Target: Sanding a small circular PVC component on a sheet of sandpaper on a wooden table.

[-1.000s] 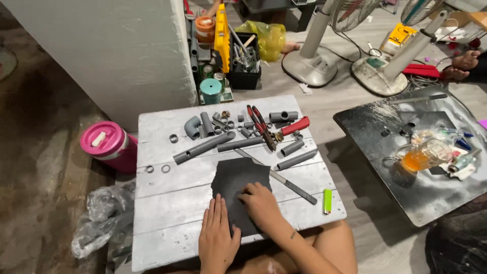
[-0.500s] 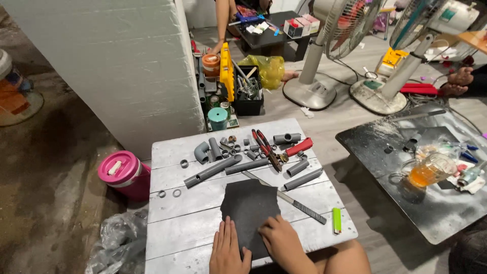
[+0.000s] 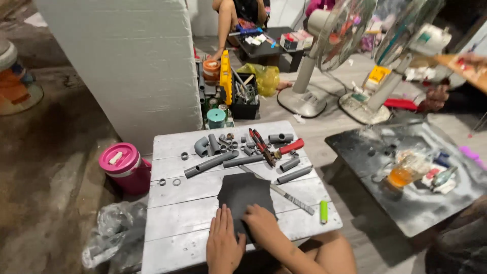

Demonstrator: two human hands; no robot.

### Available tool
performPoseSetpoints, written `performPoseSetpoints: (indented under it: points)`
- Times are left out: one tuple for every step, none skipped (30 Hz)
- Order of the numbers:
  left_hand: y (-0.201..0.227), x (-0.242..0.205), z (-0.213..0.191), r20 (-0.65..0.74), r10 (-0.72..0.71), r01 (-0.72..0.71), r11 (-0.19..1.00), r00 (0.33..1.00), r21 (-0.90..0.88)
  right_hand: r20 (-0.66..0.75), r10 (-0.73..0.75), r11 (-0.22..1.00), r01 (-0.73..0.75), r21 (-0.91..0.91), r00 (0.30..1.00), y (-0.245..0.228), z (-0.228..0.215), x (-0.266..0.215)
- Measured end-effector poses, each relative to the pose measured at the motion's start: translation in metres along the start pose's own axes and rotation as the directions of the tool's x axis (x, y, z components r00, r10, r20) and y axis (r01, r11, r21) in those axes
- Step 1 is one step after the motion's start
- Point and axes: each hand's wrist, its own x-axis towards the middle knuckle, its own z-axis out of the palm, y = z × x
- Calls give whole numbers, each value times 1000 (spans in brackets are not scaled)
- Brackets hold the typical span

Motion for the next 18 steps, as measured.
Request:
performPoseSetpoints:
  points:
    - [1, 5, -1, -12, -5, 5, 1000, 1000, -5, -1, -9, 1000, 9, -11, 1000, 6, -5, 12]
    - [4, 10, -1, -38, 4, -4, 1000, 999, -3, 27, 30, 997, -28, -66, 999, 13, -9, 23]
    - [1, -4, -3, -32, 16, -16, 1000, 999, 6, 65, 86, 992, -79, -97, 994, 6, -3, 21]
    - [2, -12, -4, -12, 14, -14, 1000, 1000, 9, 76, 92, 993, -86, -82, 993, 1, 3, 8]
    - [1, -5, -7, 26, 15, -15, 1000, 1000, 16, 14, 95, 988, -92, -126, 995, 1, 4, 6]
    - [1, 0, -9, 64, 15, -16, 1000, 998, 24, -49, 95, 980, -102, -169, 994, 1, 4, 2]
    - [1, 1, -8, 62, 12, -14, 1000, 998, 23, -48, 92, 980, -99, -171, 995, -6, 2, -3]
    - [0, 2, -6, 18, 28, -28, 999, 999, 24, -147, 61, 986, -83, -145, 987, -14, 1, -8]
    - [1, 4, -5, -24, 40, -40, 999, 999, 24, -242, 32, 991, -63, -122, 970, -21, -2, -13]
    - [3, 2, -5, -25, 35, -35, 999, 999, 20, -237, 29, 990, -60, -124, 971, -22, -7, -19]
    - [3, 2, -5, 6, 12, -12, 1000, 1000, 15, -275, 25, 992, -58, -113, 961, -22, -13, -22]
    - [5, 2, -6, 38, -11, 11, 1000, 999, 10, -312, 21, 993, -55, -102, 950, -22, -19, -26]
    - [5, 6, -10, 21, -1, 0, 1000, 1000, 16, -330, 17, 992, -56, -109, 944, -23, -20, -27]
    - [6, 11, -13, 55, -22, 21, 1000, 998, 11, -338, -13, 987, -42, -154, 941, -22, -23, -28]
    - [8, 3, -16, 110, -47, 47, 999, 993, 7, -332, -30, 982, -35, -186, 943, -27, -19, -40]
    - [11, -8, -14, 115, -42, 41, 999, 993, 11, -336, -22, 983, -41, -181, 942, -34, -20, -58]
    - [10, -2, -16, 129, -53, 54, 999, 990, -5, -348, -29, 975, -51, -218, 937, -36, -25, -60]
    - [9, 4, -17, 143, -63, 67, 998, 988, -22, -361, -36, 965, -62, -255, 932, -37, -29, -62]
